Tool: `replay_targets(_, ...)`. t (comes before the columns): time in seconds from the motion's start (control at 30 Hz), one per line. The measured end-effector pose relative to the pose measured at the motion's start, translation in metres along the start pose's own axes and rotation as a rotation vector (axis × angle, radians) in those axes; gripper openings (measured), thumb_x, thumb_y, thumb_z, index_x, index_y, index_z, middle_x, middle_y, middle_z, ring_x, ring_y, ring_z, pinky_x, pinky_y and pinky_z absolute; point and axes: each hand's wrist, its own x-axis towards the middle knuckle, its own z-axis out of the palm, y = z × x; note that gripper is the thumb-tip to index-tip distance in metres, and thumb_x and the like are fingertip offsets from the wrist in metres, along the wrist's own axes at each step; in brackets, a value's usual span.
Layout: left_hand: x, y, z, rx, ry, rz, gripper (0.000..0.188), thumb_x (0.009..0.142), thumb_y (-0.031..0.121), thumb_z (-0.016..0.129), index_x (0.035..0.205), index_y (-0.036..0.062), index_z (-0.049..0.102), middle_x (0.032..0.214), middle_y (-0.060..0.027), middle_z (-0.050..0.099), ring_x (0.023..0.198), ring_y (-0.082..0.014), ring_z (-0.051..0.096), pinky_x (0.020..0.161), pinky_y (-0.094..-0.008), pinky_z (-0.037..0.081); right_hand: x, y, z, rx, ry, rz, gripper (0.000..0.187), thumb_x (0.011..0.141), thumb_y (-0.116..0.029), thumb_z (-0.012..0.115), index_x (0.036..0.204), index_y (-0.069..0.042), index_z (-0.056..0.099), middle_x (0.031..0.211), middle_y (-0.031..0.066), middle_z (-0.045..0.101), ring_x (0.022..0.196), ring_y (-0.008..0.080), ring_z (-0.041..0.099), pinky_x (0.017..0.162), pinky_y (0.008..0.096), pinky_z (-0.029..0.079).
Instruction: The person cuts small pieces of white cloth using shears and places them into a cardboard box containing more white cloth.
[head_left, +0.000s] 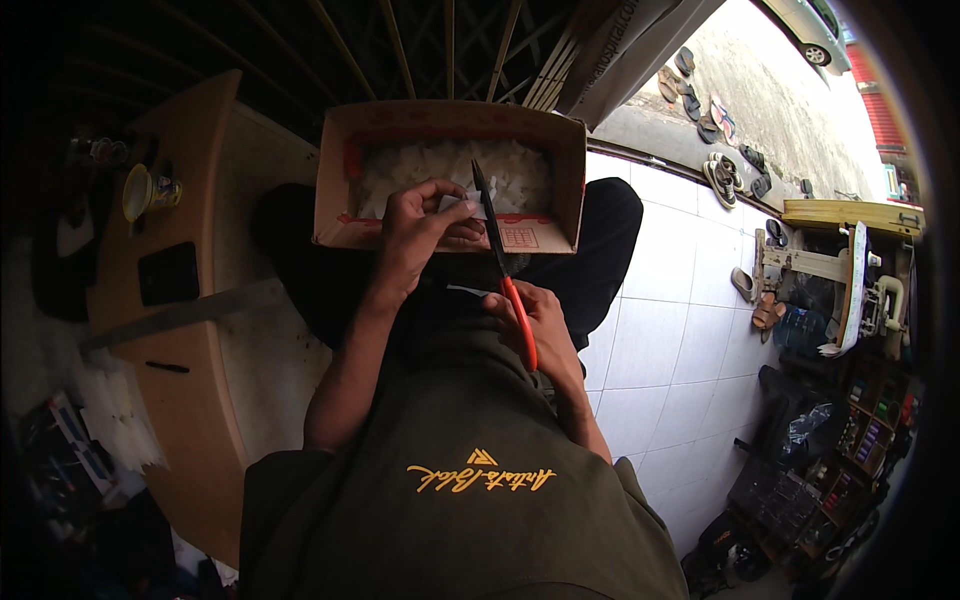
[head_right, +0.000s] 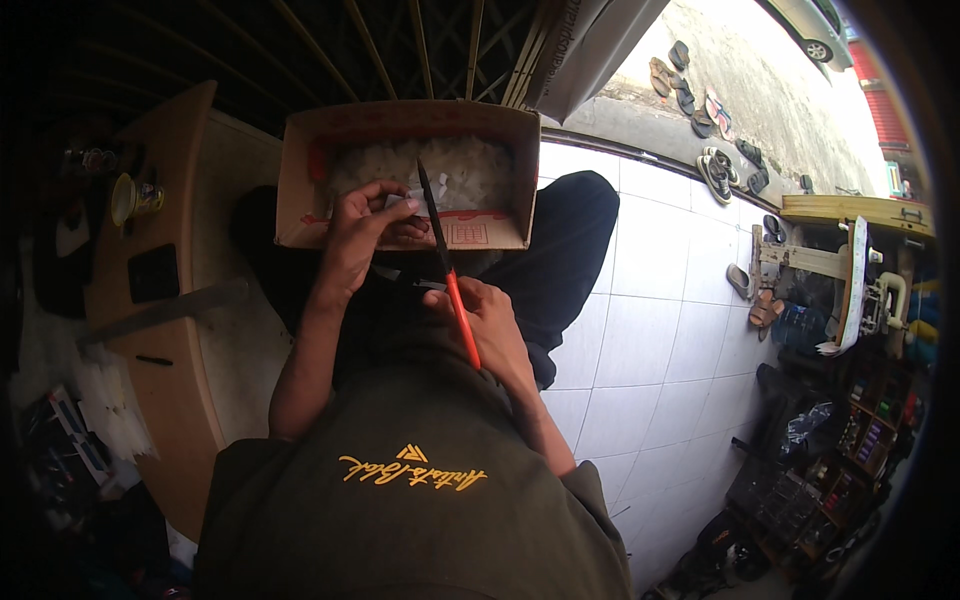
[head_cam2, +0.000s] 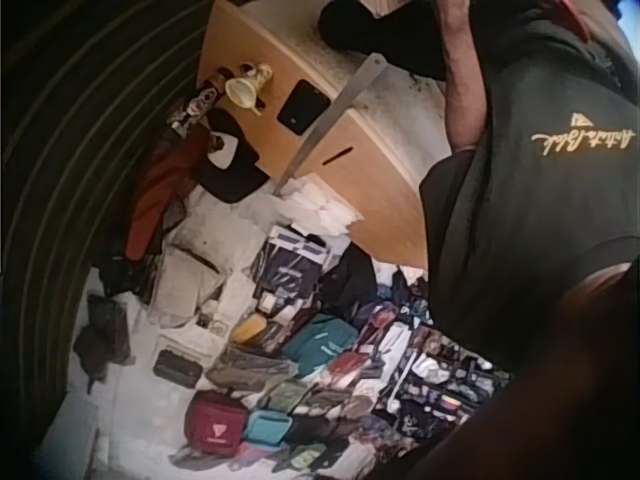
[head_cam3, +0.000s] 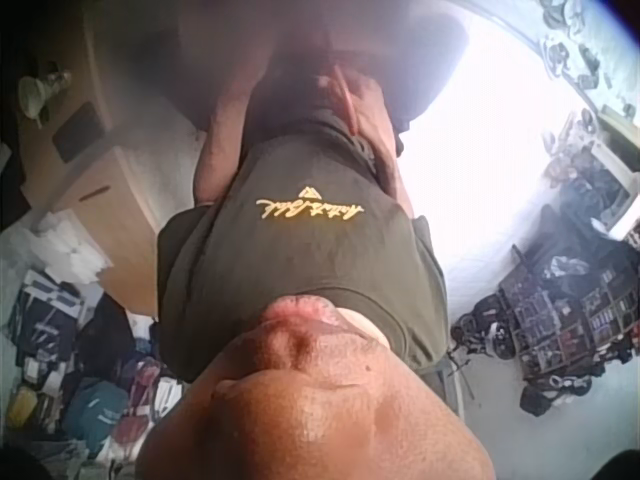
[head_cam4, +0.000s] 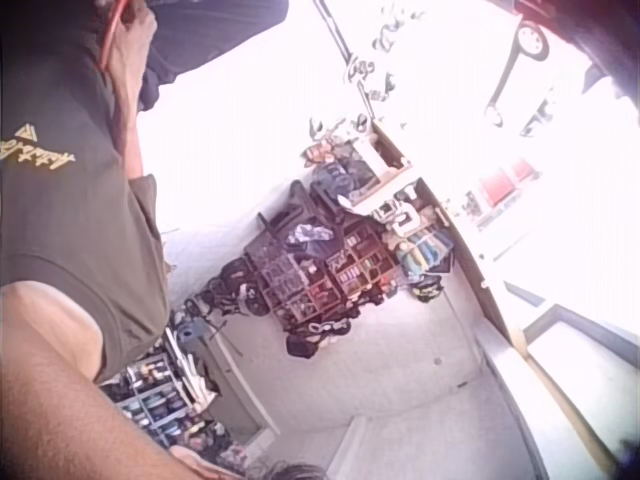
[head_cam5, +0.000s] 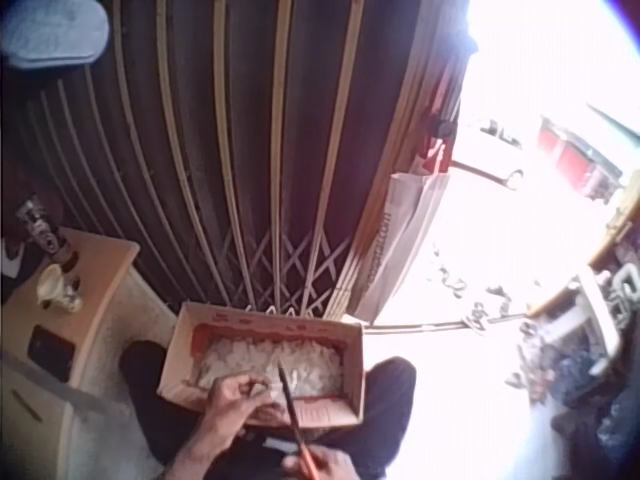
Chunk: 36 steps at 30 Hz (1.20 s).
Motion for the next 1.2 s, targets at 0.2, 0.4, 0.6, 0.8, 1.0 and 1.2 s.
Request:
replay_targets(0.2,0.001,-0.003,-0.005,-0.085,-0.006,0.047,0.019,0.09,0.006,0.068,0.106,-0.0012,0.061,0.087,-0.0111,0.07,0.072,-0.0154,0.071,0.066,-0.0257,0.06,0.001,0.02,0.003,0.176,-0.077,-0.056,0.054,0.093,-0.053,0.061,0.104,0.0,0.054,0.074,0.0072,0.052,0.066,0.0115,0.049,0.058,0.0295,0.039)
replay_targets(0.4,-0.001,-0.007,-0.005,-0.114,0.02,0.135,0.018,0.089,0.008,0.07,0.106,0.0027,0.066,0.09,-0.0064,0.071,0.072,-0.0107,0.068,0.065,-0.0223,0.057,-0.008,0.029,0.002,-0.145,-0.058,-0.232,0.086,0.086,-0.072,0.054,0.13,0.001,0.039,0.095,0.0232,0.057,0.09,0.039,0.058,0.083,0.0447,0.045)
replay_targets(0.6,-0.003,-0.009,0.005,-0.037,0.043,0.196,0.017,0.088,0.004,0.072,0.103,-0.0004,0.069,0.094,-0.0089,0.071,0.073,-0.0109,0.068,0.061,-0.0242,0.06,-0.005,0.019,0.003,-0.211,-0.024,-0.185,0.092,0.083,-0.072,0.059,0.131,0.003,0.037,0.093,0.0245,0.058,0.089,0.0405,0.058,0.083,0.0459,0.045)
replay_targets(0.8,-0.001,-0.015,0.005,0.057,0.113,0.225,0.016,0.089,0.005,0.071,0.102,-0.0036,0.067,0.092,-0.0101,0.07,0.074,-0.0124,0.068,0.06,-0.0269,0.062,-0.003,0.016,-0.002,-0.188,-0.039,-0.154,0.088,0.083,-0.069,0.062,0.126,0.004,0.04,0.092,0.0242,0.058,0.087,0.0402,0.058,0.081,0.045,0.045)
replay_targets(1.0,-0.003,-0.016,0.013,0.089,0.183,0.251,0.014,0.09,0.008,0.071,0.098,-0.0035,0.068,0.087,-0.0075,0.071,0.075,-0.0095,0.068,0.063,-0.0232,0.057,-0.008,0.023,-0.001,-0.171,-0.054,-0.201,0.086,0.082,-0.069,0.063,0.126,0.002,0.041,0.089,0.0224,0.057,0.084,0.0378,0.057,0.079,0.0441,0.045)
replay_targets(1.2,-0.003,-0.015,0.006,0.131,0.005,0.237,0.014,0.089,0.005,0.071,0.098,-0.0038,0.069,0.085,-0.0071,0.071,0.073,-0.0096,0.068,0.061,-0.0222,0.057,0.002,0.023,-0.001,-0.121,0.028,-0.204,0.074,0.086,-0.061,0.064,0.118,0.004,0.048,0.082,0.0177,0.057,0.076,0.027,0.055,0.075,0.04,0.045)
